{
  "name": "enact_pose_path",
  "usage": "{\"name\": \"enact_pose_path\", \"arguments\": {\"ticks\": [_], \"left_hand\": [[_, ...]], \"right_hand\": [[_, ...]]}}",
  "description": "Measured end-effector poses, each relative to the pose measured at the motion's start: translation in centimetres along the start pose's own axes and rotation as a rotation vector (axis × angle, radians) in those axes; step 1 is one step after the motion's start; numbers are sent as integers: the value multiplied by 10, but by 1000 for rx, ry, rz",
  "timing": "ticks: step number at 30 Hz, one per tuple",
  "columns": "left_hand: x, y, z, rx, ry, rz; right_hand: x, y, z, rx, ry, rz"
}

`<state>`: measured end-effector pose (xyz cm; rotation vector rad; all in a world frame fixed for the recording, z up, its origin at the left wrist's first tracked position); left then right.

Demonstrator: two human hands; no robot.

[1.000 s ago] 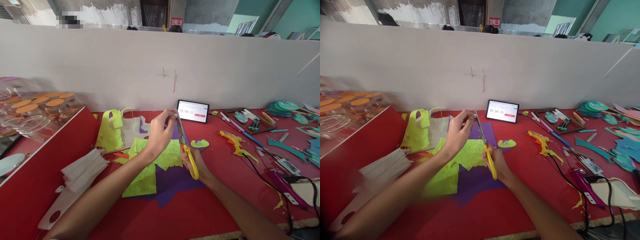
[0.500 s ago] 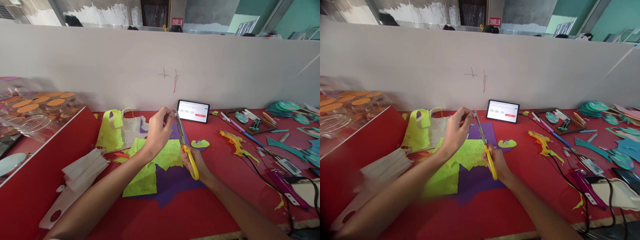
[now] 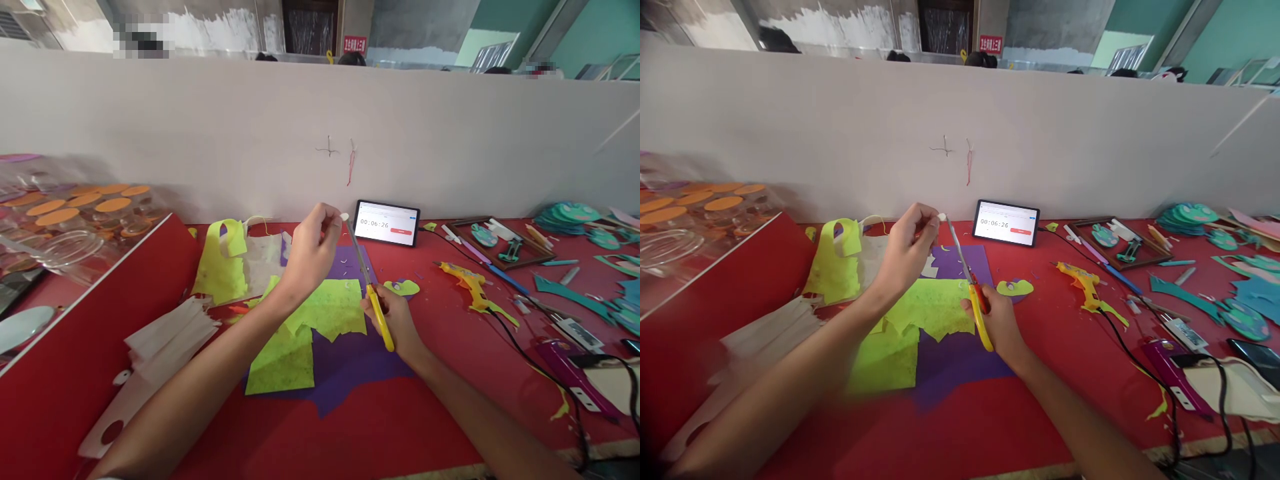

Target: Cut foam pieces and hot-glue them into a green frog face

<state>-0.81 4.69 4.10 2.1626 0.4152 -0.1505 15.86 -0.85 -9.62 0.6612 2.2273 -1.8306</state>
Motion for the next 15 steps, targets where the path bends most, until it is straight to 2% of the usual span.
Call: {"name": "enact_pose_path", "arguments": {"ticks": [4, 8, 12, 15], "left_hand": [[-7, 5, -2, -1, 55, 12], [-18, 16, -5, 82, 115, -86], [-20, 26, -7, 162, 68, -159], [-15, 30, -4, 191, 17, -161]], "right_hand": [[-5, -4, -2, -4, 46, 154], [-2, -2, -2, -44, 1, 394], [4, -6, 3, -83, -89, 611], [11, -18, 14, -186, -149, 648]]}}
Point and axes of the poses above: each hand's wrist, its own z-axis away from the middle knuckle, its own x-axis out of the palm, y = z × x, the point moved 5 cm from there along -z, towards the middle knuckle, and after that the axes turned 9 degrees about y, right-handed, at the moved point
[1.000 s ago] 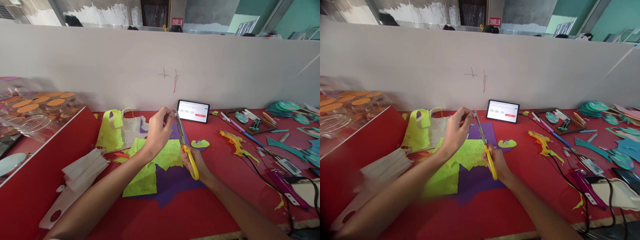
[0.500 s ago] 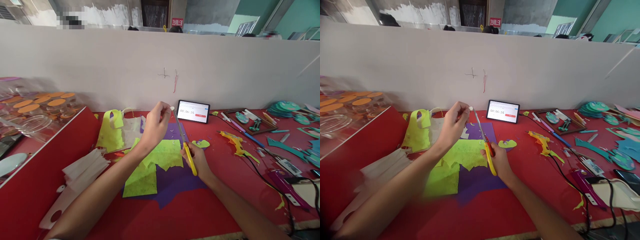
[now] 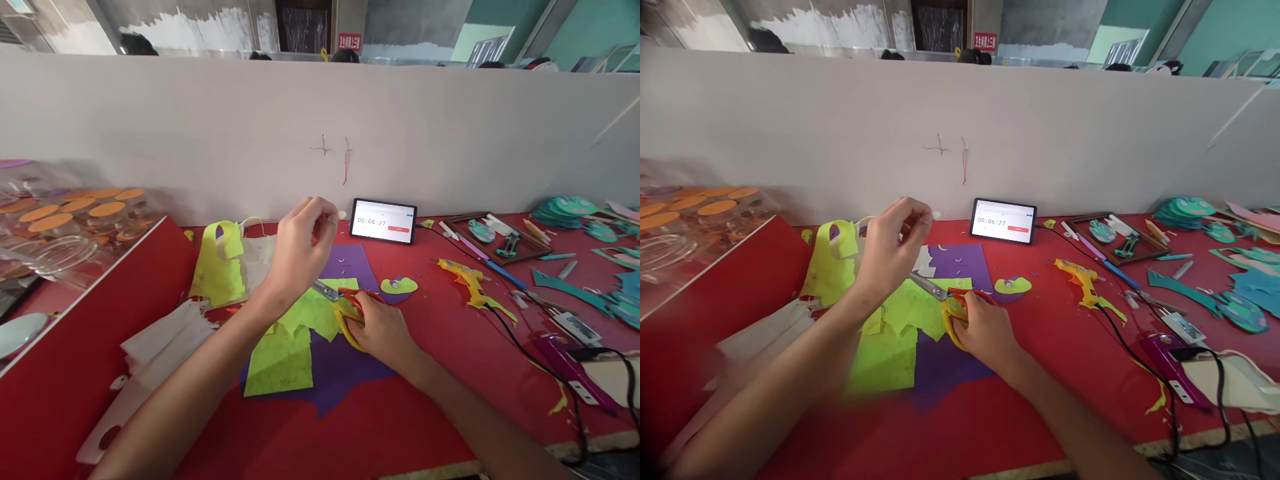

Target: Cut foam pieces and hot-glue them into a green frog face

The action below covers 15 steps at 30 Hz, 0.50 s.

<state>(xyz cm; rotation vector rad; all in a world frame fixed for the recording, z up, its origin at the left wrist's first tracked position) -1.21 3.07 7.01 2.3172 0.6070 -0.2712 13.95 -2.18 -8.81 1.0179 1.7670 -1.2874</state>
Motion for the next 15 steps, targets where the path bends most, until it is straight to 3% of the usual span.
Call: {"name": "enact_pose_path", "arguments": {"ticks": [8, 15], "left_hand": [[30, -9, 19, -16, -165, 45], [71, -29, 55, -135, -378, 97]], "right_hand": [[5, -31, 23, -180, -109, -34], [5, -32, 24, -180, -136, -29]]}}
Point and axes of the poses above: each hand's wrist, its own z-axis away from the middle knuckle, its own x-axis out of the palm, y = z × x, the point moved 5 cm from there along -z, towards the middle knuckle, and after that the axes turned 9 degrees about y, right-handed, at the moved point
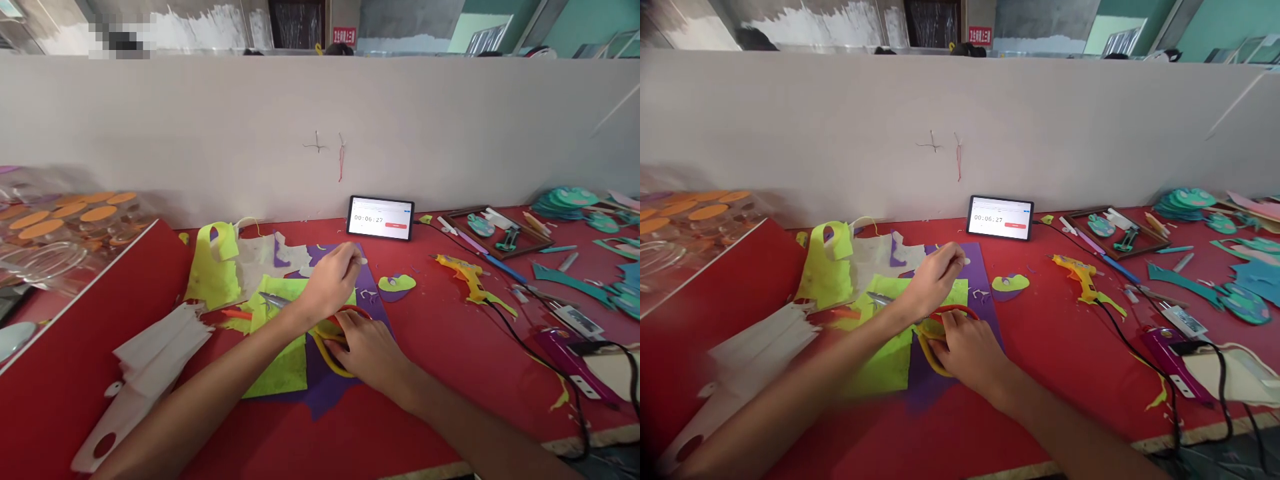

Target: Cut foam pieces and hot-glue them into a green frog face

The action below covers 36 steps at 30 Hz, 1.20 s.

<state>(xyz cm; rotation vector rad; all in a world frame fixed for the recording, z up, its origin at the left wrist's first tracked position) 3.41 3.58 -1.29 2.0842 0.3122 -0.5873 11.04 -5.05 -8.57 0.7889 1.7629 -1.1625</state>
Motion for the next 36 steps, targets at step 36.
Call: {"name": "enact_pose_path", "arguments": {"ticks": [36], "left_hand": [[38, -50, 21, 198, -136, -396]], "right_hand": [[-29, 94, -48, 59, 467, -598]]}}
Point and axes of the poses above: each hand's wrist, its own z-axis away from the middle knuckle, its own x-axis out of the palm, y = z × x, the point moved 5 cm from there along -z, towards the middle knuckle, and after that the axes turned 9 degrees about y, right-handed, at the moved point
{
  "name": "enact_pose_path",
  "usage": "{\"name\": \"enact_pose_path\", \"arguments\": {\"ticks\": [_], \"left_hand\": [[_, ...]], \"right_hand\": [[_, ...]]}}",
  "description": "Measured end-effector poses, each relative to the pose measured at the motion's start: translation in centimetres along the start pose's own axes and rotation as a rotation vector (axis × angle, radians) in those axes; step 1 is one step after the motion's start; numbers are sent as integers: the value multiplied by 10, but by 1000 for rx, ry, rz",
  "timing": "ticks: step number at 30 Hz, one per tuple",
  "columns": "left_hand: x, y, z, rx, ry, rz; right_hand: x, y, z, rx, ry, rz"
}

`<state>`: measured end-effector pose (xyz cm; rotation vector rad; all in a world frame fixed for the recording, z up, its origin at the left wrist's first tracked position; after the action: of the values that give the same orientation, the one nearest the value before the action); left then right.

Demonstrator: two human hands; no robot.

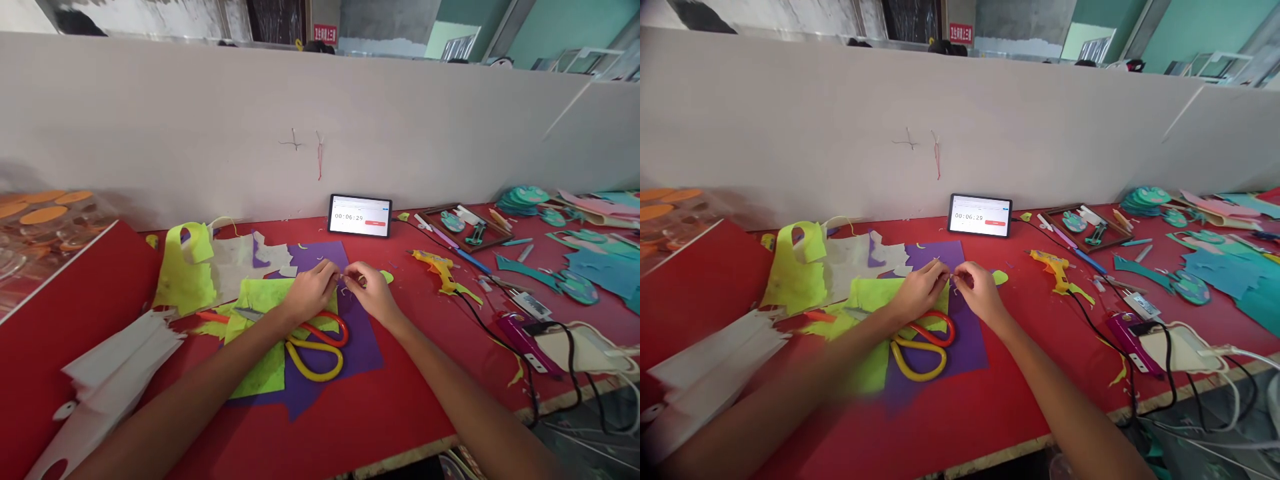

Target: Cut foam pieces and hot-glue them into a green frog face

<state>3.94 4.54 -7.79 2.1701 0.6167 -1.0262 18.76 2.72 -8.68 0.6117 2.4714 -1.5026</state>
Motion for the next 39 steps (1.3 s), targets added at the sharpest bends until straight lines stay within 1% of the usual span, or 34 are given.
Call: {"name": "enact_pose_path", "arguments": {"ticks": [3, 6, 8, 11, 13, 18, 25, 29, 32, 33, 34, 35, 36, 39], "left_hand": [[-2, -5, -1, -56, 45, 83], [-1, -12, -2, -111, 81, 150], [0, -16, -4, -129, 91, 188], [1, -19, -5, -137, 107, 228], [2, -20, -5, -129, 113, 240], [3, -20, -4, -108, 108, 241], [5, -19, -4, -99, 89, 235], [4, -19, -3, -95, 91, 232], [3, -19, -3, -98, 100, 237], [3, -19, -3, -99, 103, 241], [3, -19, -3, -99, 109, 246], [3, -19, -3, -101, 114, 253], [3, -19, -3, -106, 122, 262], [4, -23, -4, -151, 145, 290]], "right_hand": [[-15, 8, -8, 3, 36, 26], [-41, 24, -19, -52, 95, 160], [-54, 39, -25, -75, 52, 244], [-66, 57, -28, -32, 0, 246], [-66, 62, -28, -16, -39, 227], [-56, 65, -23, -50, -131, 220], [-53, 72, -24, -56, -175, 309], [-56, 63, -24, -76, -138, 290], [-57, 45, -23, -99, -29, 278], [-55, 37, -21, -102, 6, 265], [-51, 29, -18, -109, 14, 263], [-43, 19, -14, -129, 0, 277], [-33, 8, -9, -173, -48, 297], [4, -24, 13, -391, -277, 387]]}}
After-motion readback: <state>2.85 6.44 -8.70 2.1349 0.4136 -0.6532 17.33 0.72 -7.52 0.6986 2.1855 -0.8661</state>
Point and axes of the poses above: each hand's wrist, its own z-axis away from the middle knuckle, its own x-axis out of the palm, y = z × x, the point moved 5 cm from there along -z, towards the middle knuckle, and after that the axes turned 9 degrees about y, right-handed, at the moved point
